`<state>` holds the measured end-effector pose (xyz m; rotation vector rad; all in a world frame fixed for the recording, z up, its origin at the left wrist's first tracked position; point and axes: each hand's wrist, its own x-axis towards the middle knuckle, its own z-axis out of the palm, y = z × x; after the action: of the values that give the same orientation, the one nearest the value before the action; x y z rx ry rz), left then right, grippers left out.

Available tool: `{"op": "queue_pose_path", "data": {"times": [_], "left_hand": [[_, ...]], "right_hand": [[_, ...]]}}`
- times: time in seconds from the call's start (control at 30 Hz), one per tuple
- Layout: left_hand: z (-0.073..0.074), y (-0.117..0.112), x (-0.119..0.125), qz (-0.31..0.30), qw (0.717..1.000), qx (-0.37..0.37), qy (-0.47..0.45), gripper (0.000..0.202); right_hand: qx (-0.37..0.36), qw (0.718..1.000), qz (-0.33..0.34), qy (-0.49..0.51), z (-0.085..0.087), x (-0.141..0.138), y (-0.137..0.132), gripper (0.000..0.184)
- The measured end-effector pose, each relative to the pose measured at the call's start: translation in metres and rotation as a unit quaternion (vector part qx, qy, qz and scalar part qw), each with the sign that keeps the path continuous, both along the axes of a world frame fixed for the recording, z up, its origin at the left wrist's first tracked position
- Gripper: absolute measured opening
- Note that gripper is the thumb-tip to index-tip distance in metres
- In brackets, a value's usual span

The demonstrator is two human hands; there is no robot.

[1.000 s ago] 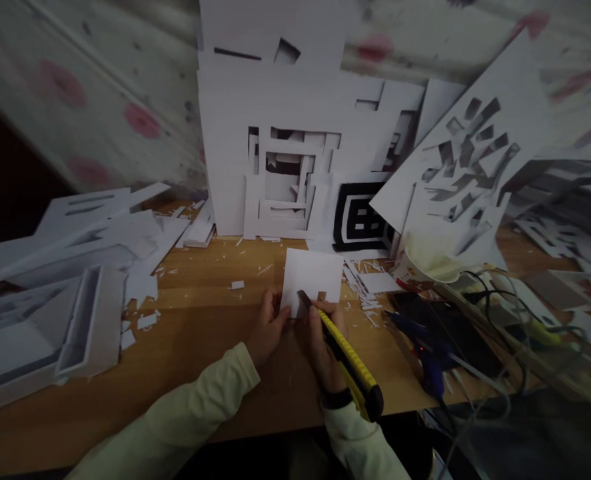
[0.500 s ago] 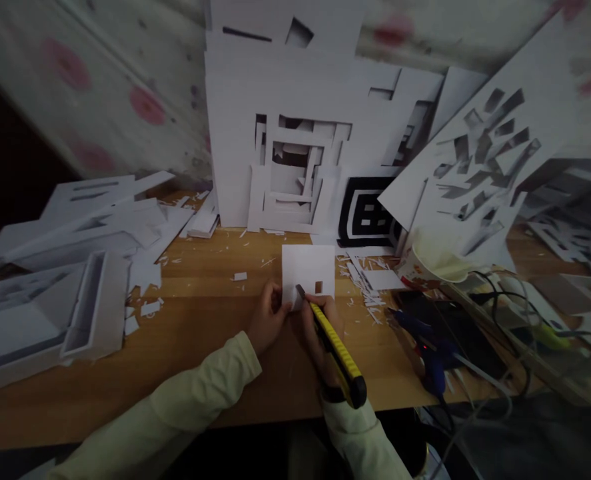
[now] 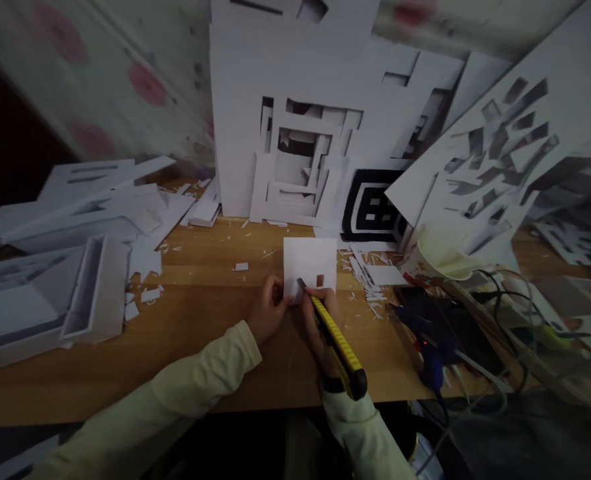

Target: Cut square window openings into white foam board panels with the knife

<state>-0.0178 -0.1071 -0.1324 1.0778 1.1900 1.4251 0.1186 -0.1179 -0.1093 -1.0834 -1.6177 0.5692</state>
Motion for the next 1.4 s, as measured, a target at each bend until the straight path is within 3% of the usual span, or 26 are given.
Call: {"op": "queue_pose_path", "data": {"times": [0.27,0.57,0.77,0.97,1.17,1.4], "left_hand": [[0.006,-0.004,0.003,0.003,0.999,-0.035,0.003,0.031],[0.005,-0.004,0.002,0.008,0.996,0.007,0.083,0.02],[0.003,-0.007,-0.001,0.002,0.995,0.022,0.095,0.015],[0.013,-0.012,0.004,-0.009,0.998,0.012,0.062,0.017],[0.014,-0.006,0.001,-0.006,0.99,0.033,0.139,0.016],[0.016,-0.008,-0.006,-0.017,0.952,0.057,0.301,0.02]], "right_hand": [[-0.009,0.999,0.01,-0.033,0.005,0.001,0.001,0.006],[-0.037,0.999,0.019,0.01,0.006,-0.001,-0.006,0.009],[0.01,0.999,0.034,0.011,0.004,0.004,-0.002,0.008],[0.033,0.998,0.047,0.015,0.002,0.008,0.0,0.006],[-0.011,0.999,0.028,0.026,0.004,0.007,-0.002,0.008],[-0.045,0.998,0.011,0.038,0.0,0.003,-0.005,0.01]]}}
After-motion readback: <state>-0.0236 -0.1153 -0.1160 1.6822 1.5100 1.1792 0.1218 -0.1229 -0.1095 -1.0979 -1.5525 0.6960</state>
